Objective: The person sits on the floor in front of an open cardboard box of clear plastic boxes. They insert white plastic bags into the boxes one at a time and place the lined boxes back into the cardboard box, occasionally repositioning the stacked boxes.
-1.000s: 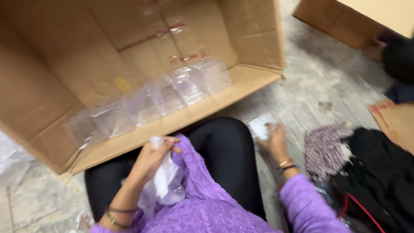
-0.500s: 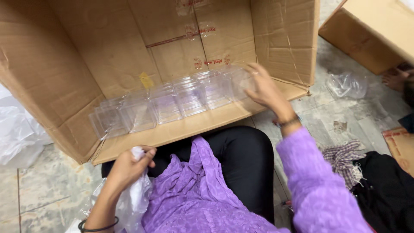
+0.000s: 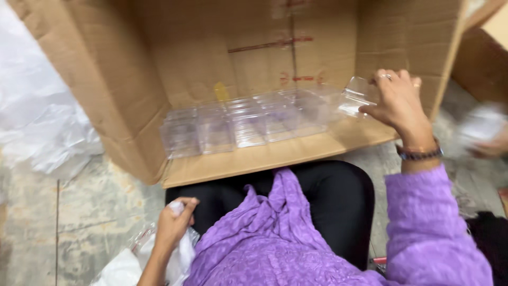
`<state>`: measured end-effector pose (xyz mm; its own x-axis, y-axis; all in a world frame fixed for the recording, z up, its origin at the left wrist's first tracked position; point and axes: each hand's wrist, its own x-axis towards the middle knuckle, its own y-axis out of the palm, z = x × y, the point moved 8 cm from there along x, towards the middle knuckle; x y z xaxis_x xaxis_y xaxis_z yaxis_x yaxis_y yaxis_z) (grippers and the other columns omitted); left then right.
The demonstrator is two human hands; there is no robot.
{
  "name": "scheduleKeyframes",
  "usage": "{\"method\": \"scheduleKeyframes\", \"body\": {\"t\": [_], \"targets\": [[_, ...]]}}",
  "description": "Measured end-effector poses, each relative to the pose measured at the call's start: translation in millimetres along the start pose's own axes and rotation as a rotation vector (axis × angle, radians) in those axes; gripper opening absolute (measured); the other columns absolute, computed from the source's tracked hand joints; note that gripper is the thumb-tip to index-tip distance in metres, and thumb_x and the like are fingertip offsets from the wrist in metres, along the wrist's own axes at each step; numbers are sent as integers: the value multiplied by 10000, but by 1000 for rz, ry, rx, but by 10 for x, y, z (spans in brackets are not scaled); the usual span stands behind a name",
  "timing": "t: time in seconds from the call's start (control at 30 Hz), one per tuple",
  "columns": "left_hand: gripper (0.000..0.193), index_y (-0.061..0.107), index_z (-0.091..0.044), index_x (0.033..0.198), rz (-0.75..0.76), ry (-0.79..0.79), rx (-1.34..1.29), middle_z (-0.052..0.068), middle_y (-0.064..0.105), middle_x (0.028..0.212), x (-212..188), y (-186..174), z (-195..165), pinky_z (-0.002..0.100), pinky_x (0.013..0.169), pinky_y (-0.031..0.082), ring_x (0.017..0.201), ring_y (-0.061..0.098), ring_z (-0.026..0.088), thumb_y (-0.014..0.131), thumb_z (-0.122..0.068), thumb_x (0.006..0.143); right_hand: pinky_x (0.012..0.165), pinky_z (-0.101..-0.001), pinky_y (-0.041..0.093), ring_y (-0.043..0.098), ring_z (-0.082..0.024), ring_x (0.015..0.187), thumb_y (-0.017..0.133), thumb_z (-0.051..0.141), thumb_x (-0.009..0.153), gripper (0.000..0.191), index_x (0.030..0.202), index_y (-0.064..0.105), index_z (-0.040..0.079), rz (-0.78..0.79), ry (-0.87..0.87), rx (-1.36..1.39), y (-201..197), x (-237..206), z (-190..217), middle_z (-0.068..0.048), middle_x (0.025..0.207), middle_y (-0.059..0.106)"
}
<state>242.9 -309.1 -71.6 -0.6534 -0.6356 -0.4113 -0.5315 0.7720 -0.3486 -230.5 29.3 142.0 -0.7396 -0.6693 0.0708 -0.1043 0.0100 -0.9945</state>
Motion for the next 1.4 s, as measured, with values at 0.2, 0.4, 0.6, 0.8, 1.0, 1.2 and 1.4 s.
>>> {"method": "scheduleKeyframes", "body": {"t": [0.2,0.4,0.6,0.8,1.0,1.2,1.4], "targets": [[186,726,-65,878,43,66,-295,-3,600,534,185,104,180,257,436,383,451,518,78,691,-237,939,984,-496,444,572,-363,1183,856,377,744,603,1220,627,88,187,-518,600,303,143,1926,-147,1204,650],[193,722,-46,868,-175,185,-283,2,591,521,-32,17,-3,267,434,385,462,520,79,697,-214,961,1026,-549,388,511,-381,1260,881,363,710,717,1290,578,71,343,-563,319,419,470,2815,-160,1314,582],[186,689,-34,881,-359,534,-81,52,603,575,-274,-131,-406,293,464,432,476,576,105,690,-193,977,1033,-501,415,479,-467,1272,858,423,805,808,1371,507,-35,227,-621,468,697,881,4571,-326,1402,455],[161,692,-38,871,-323,490,-182,31,606,551,-246,-215,-309,287,436,418,462,557,93,691,-171,961,1046,-528,427,594,-396,1168,925,342,656,907,1357,475,-15,198,-586,275,1013,722,4949,-224,1196,626],[161,688,-37,872,-246,483,-217,15,590,535,-226,-158,-305,268,435,417,451,554,71,684,-167,967,965,-426,547,690,-330,1141,925,348,716,694,1184,516,37,143,-613,746,-11,709,4195,-171,1162,713],[164,684,-30,874,-235,487,-208,24,584,539,-265,-157,-365,270,438,420,454,560,80,687,-164,968,966,-458,521,640,-401,1155,878,341,740,722,1271,510,20,387,-620,522,362,457,3628,-219,1246,664],[152,689,-32,881,-283,534,-175,56,628,576,-281,-164,-426,287,454,453,470,605,120,692,-162,959,1030,-466,482,556,-394,1259,857,404,760,830,1392,487,13,417,-713,410,459,864,4023,-243,1365,562]]}}
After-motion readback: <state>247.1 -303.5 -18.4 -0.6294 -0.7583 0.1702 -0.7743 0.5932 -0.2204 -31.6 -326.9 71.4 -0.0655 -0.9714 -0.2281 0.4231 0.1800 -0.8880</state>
